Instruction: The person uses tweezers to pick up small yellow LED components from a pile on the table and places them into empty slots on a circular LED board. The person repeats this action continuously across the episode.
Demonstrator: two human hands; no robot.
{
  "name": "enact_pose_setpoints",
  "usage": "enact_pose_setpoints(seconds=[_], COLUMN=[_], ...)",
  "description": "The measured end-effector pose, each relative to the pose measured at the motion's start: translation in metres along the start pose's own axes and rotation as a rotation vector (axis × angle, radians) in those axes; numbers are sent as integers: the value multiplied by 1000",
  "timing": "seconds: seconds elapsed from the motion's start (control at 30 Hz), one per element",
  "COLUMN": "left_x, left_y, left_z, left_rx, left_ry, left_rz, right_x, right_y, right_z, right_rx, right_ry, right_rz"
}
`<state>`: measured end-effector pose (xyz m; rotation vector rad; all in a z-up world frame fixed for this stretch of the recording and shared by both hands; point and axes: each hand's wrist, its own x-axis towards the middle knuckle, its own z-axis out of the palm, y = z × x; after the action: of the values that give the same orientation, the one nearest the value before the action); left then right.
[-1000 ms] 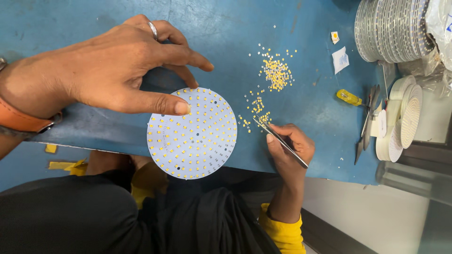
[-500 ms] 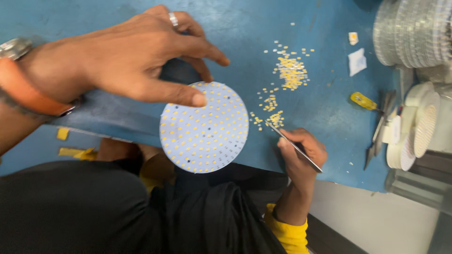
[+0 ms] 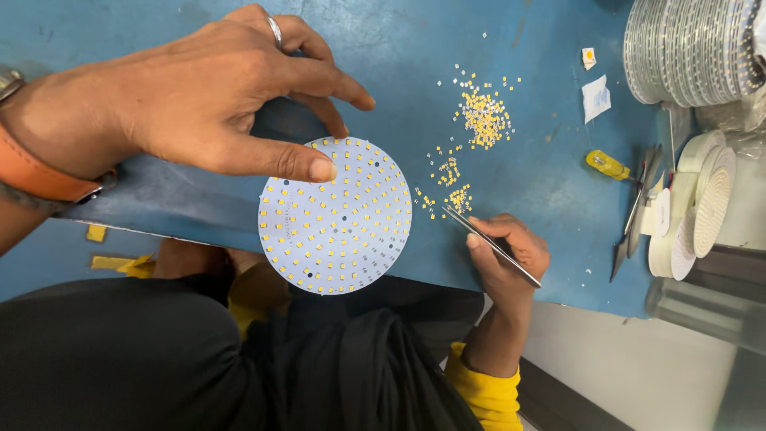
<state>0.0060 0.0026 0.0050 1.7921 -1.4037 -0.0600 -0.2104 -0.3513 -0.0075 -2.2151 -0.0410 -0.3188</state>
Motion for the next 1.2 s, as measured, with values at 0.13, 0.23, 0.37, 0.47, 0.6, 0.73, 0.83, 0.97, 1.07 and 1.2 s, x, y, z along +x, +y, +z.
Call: enact_pose_setpoints(seconds=[0.13, 0.23, 0.37, 0.47, 0.6, 0.73, 0.83, 0.97, 1.07, 1.2], left_x=[0, 1, 0, 1, 1, -1, 0, -2, -4, -4], left_y=[0, 0, -1, -2, -2, 0, 1, 1, 1, 2], left_z=[1, 0, 1, 2, 2, 1, 0, -2, -3, -2], left_rx=[12, 18, 23, 23, 28, 48, 15, 28, -31, -24], left_ry=[2, 4, -4, -5, 7, 16, -5, 7, -18, -10], left_rz=[-8, -1, -5, -6, 16, 19, -5, 24, -22, -26], right_x=[4, 8, 8, 8, 7, 6, 4, 4, 6, 14], right_y=[-7, -12, -16, -16, -14, -13, -13, -18, -22, -25], right_z=[3, 7, 9, 8, 9, 7, 7, 11, 16, 17], right_rx=[-54, -84, -105, -83, -53, -69, -62, 30, 102, 118], right_ry=[-45, -73, -61, -26, 29, -11, -26, -99, -256, -344], right_rz=[-8, -32, -18, -9, 40, 7, -1, -41, -126, -133])
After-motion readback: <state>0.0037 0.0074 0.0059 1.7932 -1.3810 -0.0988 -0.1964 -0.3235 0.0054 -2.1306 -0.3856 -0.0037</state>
